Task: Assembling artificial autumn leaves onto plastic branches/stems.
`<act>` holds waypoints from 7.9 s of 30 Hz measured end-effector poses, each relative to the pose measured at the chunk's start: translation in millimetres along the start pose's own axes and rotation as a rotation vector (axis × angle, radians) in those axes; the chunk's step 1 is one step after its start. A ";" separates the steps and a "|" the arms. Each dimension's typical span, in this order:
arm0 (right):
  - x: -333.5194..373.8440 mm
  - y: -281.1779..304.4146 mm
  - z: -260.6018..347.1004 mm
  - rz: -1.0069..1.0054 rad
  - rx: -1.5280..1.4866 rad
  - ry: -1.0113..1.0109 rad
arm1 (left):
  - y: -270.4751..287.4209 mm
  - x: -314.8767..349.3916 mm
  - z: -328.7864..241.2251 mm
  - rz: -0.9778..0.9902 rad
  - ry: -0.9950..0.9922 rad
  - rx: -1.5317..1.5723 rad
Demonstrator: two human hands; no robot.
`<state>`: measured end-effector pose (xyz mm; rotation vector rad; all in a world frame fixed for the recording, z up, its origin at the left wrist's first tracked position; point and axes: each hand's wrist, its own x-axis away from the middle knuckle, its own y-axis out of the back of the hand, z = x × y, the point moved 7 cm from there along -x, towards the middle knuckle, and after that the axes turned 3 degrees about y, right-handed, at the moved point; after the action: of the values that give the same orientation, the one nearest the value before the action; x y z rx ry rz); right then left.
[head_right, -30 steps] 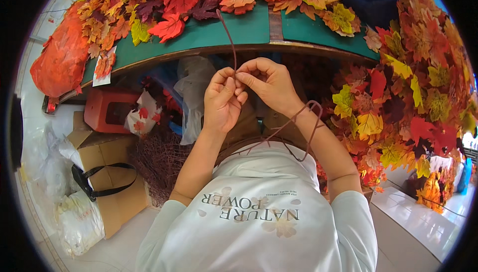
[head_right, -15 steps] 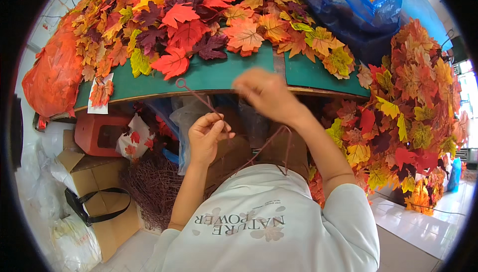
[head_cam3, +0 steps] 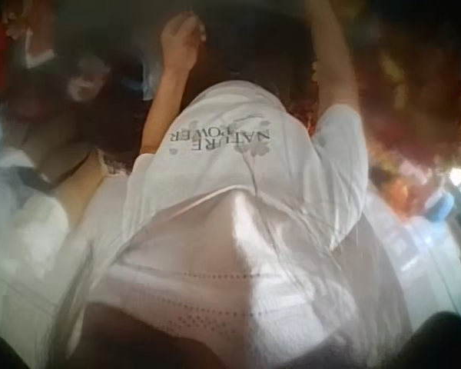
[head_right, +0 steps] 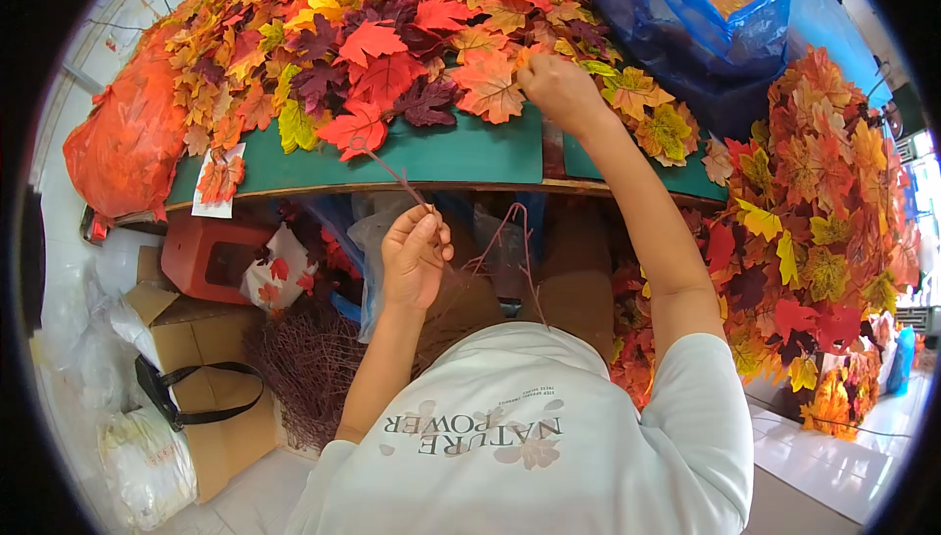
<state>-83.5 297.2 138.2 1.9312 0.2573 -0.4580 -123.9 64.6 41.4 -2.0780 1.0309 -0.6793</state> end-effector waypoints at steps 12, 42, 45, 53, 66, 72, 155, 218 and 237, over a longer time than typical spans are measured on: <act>76.4 -13.1 -48.3 -0.913 -1.789 -1.034 | -38.8 -2.0 13.3 -0.022 -0.072 -0.069; 137.2 5.0 112.8 -0.713 -2.331 -1.151 | -63.9 0.1 46.5 -0.003 -0.161 -0.358; 137.0 4.6 114.2 -0.681 -2.329 -1.138 | -62.4 -0.5 47.9 -0.005 -0.152 -0.361; 141.0 -1.6 116.3 -0.659 -2.302 -1.158 | -61.6 -3.6 49.2 0.002 -0.142 -0.367; 135.3 13.4 87.8 -0.457 -1.679 -0.682 | -46.8 -6.4 41.3 -0.106 -0.265 -0.570; 168.8 92.2 -41.8 -0.669 -0.444 -0.890 | 15.9 8.7 69.4 -0.241 0.128 -0.323; 132.7 12.1 114.2 -0.463 -2.258 -1.121 | -56.5 7.6 42.9 0.005 -0.146 -0.219; 134.6 -11.5 133.6 -0.534 -2.344 -1.129 | -41.3 -2.5 36.9 -0.016 -0.187 -0.279; 127.7 -9.5 138.8 -0.694 -2.544 -1.057 | -34.7 -5.7 43.1 0.018 -0.072 -0.185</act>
<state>0.9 169.4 27.8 -0.9743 0.3968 -0.7793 -80.8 99.7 41.3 -2.2318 1.1053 -0.5124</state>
